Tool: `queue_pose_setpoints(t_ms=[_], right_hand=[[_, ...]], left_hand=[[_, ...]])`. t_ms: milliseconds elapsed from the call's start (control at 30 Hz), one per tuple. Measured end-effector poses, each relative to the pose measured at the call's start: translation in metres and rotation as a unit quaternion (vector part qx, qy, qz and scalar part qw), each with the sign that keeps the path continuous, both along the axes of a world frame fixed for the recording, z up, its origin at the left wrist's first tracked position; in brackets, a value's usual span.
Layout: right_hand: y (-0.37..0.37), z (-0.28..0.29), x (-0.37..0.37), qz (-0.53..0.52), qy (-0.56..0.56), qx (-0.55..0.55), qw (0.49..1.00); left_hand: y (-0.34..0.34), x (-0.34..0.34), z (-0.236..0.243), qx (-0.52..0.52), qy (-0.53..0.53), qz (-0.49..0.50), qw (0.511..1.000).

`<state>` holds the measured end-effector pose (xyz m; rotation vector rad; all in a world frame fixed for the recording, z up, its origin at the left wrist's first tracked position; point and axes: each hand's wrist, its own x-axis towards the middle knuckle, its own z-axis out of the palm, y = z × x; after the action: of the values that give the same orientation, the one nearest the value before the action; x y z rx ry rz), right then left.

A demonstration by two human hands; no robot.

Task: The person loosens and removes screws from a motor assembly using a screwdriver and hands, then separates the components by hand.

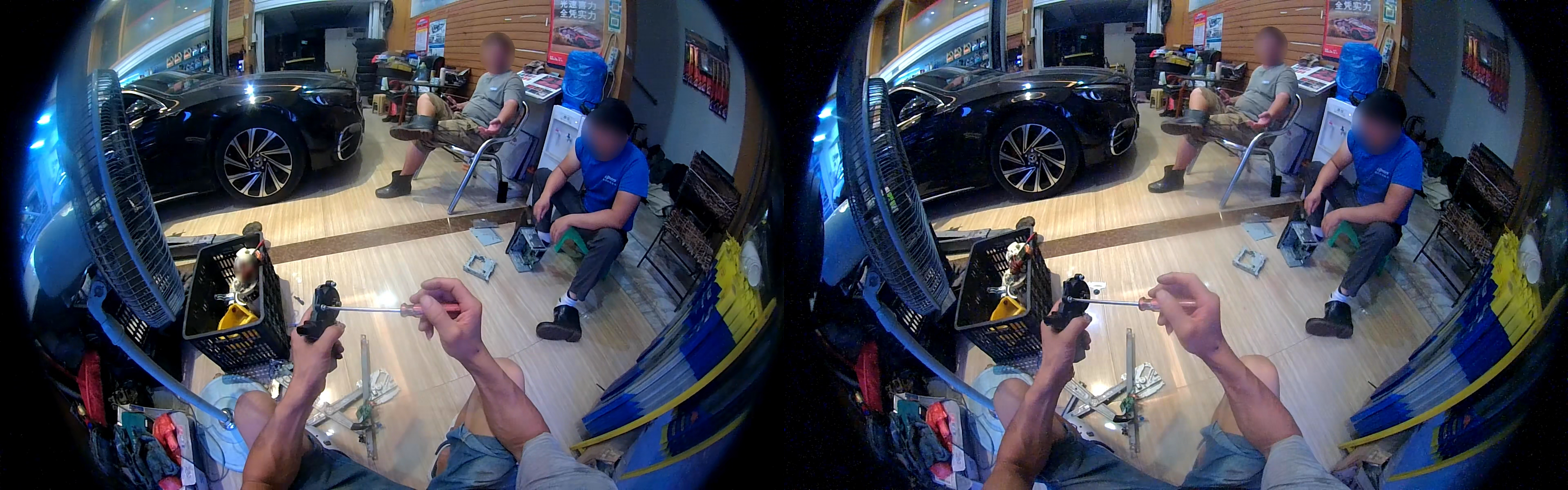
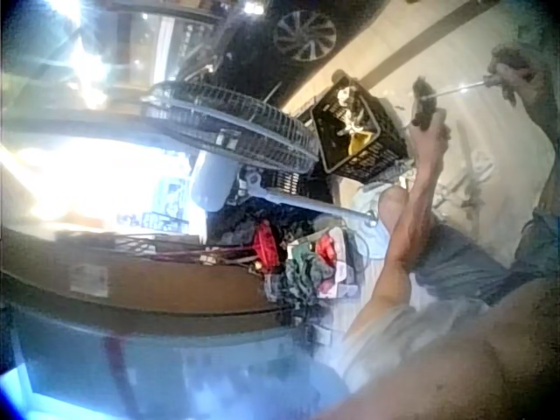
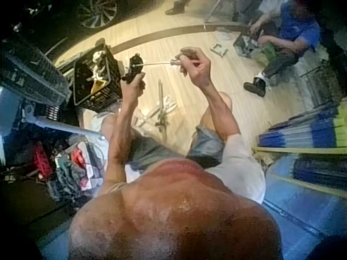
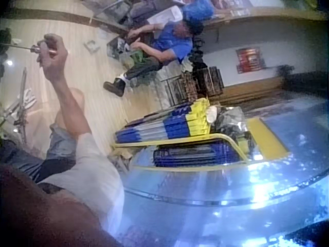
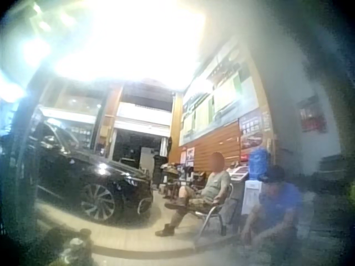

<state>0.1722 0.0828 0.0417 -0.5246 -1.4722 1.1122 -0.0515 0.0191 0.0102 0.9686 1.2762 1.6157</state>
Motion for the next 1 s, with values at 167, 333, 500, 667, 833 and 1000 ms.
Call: queue_pose_setpoints(t_ms=[167,333,500,667,833,1000], right_hand=[[-0.002,0.0,-0.003,-0.008,-0.003,0.005,1.0],[0.003,-0.005,-0.001,-0.012,-0.015,0.021,1.0],[0.001,-0.003,-0.003,-0.023,-0.022,0.05,0.998],[0.006,-0.007,-0.002,-0.027,-0.026,0.118,0.992],[0.002,-0.001,0.004,0.029,0.001,-0.008,1.0],[-0.007,0.009,-0.003,-0.017,-0.002,-0.027,0.999]], left_hand=[[-0.002,-0.002,0.001,-0.005,0.004,-0.001,1.0],[0.002,-0.002,-0.001,-0.004,0.004,0.001,1.0],[0.0,-0.003,0.0,0.006,0.006,0.013,1.0],[0.002,-0.003,-0.002,0.008,0.008,0.01,1.0],[-0.001,-0.004,0.001,-0.011,-0.002,0.007,1.0],[-0.002,-0.004,-0.001,-0.01,-0.01,0.005,1.0]])
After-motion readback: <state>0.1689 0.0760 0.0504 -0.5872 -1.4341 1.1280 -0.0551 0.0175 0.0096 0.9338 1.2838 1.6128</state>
